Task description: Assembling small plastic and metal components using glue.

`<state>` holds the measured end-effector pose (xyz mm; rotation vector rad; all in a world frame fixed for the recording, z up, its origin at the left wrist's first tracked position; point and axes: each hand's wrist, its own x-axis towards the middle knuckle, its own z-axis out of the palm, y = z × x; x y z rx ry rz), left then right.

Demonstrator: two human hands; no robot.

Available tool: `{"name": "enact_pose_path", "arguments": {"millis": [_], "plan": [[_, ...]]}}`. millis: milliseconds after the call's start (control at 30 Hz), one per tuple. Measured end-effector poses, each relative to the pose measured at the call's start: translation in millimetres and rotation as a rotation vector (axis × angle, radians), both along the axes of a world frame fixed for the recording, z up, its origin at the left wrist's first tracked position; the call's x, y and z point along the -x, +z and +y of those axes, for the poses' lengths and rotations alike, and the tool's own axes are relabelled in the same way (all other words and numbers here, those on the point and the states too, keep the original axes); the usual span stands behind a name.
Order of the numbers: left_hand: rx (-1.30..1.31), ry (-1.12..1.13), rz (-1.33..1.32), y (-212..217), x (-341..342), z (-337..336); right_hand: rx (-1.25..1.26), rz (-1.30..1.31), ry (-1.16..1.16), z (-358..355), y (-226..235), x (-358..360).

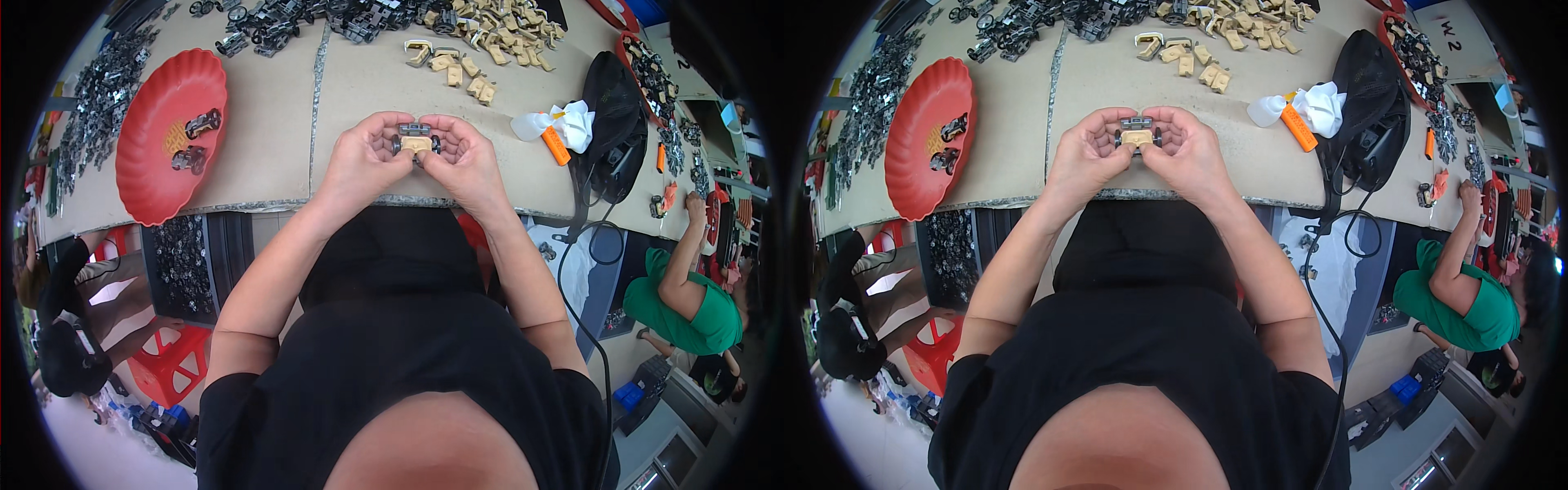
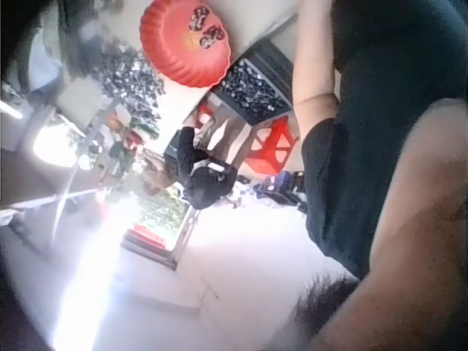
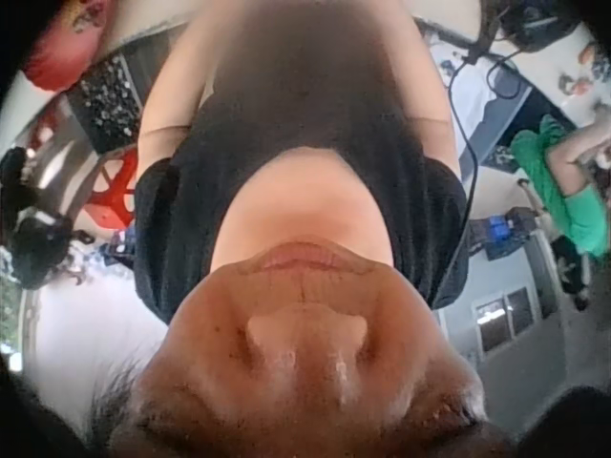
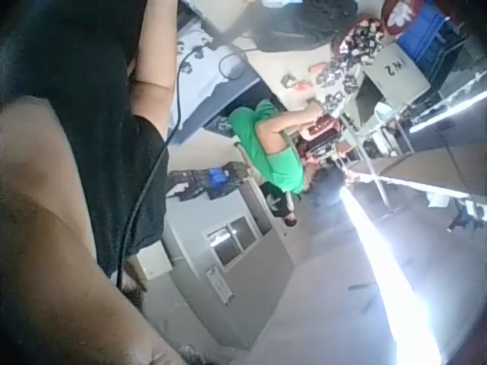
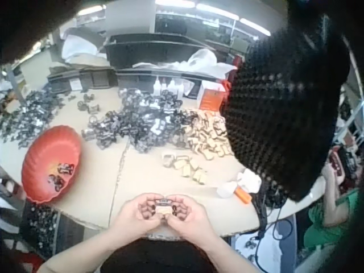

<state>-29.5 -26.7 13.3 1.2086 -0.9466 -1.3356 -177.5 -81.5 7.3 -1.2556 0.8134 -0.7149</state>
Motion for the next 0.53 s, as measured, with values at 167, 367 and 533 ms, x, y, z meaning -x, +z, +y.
{"name": "enact_pose_path", "arguments": {"millis": [167,367,533], "plan": [[-0.005,0.017,-0.002,-1.5,1.5,0.7,-0.008,0.017,0.009,0.0,-0.7,0.4],[0.029,0.029,-0.041,-2.8,2.1,-0.4,0.043,-0.013,-0.023,-0.2,-0.9,-1.4],[0.082,0.026,-0.056,-8.2,1.9,2.8,0.018,-0.010,-0.018,-0.7,-0.5,-1.9]]}}
